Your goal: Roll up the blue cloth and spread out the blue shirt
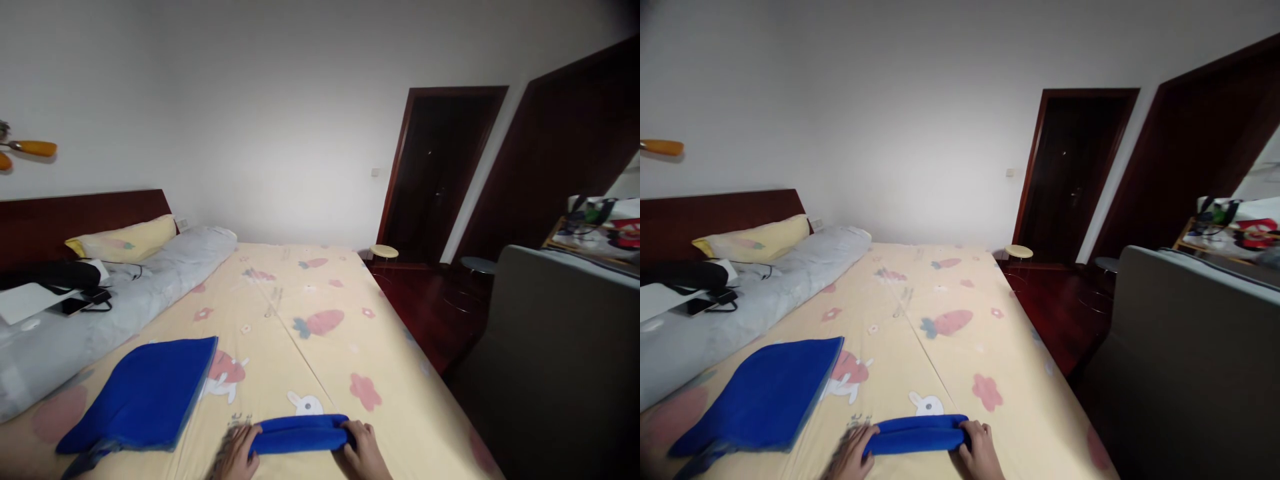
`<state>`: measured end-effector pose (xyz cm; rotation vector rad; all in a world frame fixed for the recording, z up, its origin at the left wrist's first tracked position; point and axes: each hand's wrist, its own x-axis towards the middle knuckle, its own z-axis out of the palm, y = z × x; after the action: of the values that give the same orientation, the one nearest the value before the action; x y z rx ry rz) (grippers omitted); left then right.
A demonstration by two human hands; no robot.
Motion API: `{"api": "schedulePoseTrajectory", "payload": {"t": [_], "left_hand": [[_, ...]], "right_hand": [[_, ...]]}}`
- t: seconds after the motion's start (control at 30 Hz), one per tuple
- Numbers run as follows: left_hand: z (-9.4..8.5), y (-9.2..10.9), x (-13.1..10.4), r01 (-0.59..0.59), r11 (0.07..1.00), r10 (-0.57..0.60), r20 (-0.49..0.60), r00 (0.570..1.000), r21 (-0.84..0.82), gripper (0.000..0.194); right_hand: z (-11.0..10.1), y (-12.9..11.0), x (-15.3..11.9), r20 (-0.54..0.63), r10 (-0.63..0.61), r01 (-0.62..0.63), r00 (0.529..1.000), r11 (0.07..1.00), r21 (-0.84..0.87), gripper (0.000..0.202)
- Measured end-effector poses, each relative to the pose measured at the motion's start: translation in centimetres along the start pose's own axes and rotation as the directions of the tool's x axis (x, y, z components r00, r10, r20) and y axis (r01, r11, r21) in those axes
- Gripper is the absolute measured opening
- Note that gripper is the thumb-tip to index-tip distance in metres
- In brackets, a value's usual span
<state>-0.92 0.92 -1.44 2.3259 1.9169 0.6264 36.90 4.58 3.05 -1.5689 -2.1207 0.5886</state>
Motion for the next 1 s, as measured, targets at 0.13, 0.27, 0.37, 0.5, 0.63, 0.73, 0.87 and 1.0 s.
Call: {"api": "schedulePoseTrajectory", "payload": {"t": [0.13, 0.27, 0.37, 0.5, 0.63, 0.73, 0.87, 1.0], "left_hand": [[-1.4, 2.1, 3.1, 0.204, 0.979, -0.206, 0.081, 0.975, 0.027, 0.048], [-2.1, 3.4, 5.5, 0.31, 0.932, -0.34, 0.152, 0.928, 0.188, 0.048], [-1.8, 3.8, 6.3, 0.309, 0.926, -0.348, 0.173, 0.921, 0.218, 0.057], [-0.1, 5.8, 7.0, 0.071, 0.987, -0.111, 0.304, 0.946, 0.142, 0.081], [2.0, 9.6, 7.4, -0.061, 0.996, 0.032, 0.36, 0.932, 0.069, 0.093], [2.6, 10.4, 7.1, -0.096, 0.99, 0.058, 0.335, 0.94, 0.099, 0.093], [1.9, 7.5, 5.8, -0.19, 0.968, 0.153, 0.209, 0.966, 0.166, 0.085], [1.0, 4.3, 4.5, -0.189, 0.956, 0.168, 0.111, 0.98, 0.223, 0.073]], "right_hand": [[-0.7, -0.4, 2.2, 0.053, 0.06, -0.055, 0.997, 0.995, -0.081, 0.039], [-0.4, -0.6, 4.2, -0.004, 0.085, -0.084, 0.996, 0.979, -0.183, 0.04], [0.4, -1.3, 5.1, -0.031, 0.09, -0.095, 0.995, 0.966, -0.24, 0.05], [3.6, -3.0, 5.5, 0.118, -0.094, 0.117, 0.988, 0.972, -0.205, 0.076], [8.1, -4.4, 5.7, 0.145, -0.305, 0.327, 0.941, 0.931, -0.162, 0.086], [9.4, -4.0, 5.7, 0.092, -0.373, 0.384, 0.923, 0.902, -0.2, 0.085], [7.5, -1.9, 4.9, 0.039, -0.397, 0.394, 0.917, 0.885, -0.247, 0.073], [4.8, 0.4, 3.9, 0.002, -0.328, 0.316, 0.945, 0.907, -0.278, 0.064]]}}
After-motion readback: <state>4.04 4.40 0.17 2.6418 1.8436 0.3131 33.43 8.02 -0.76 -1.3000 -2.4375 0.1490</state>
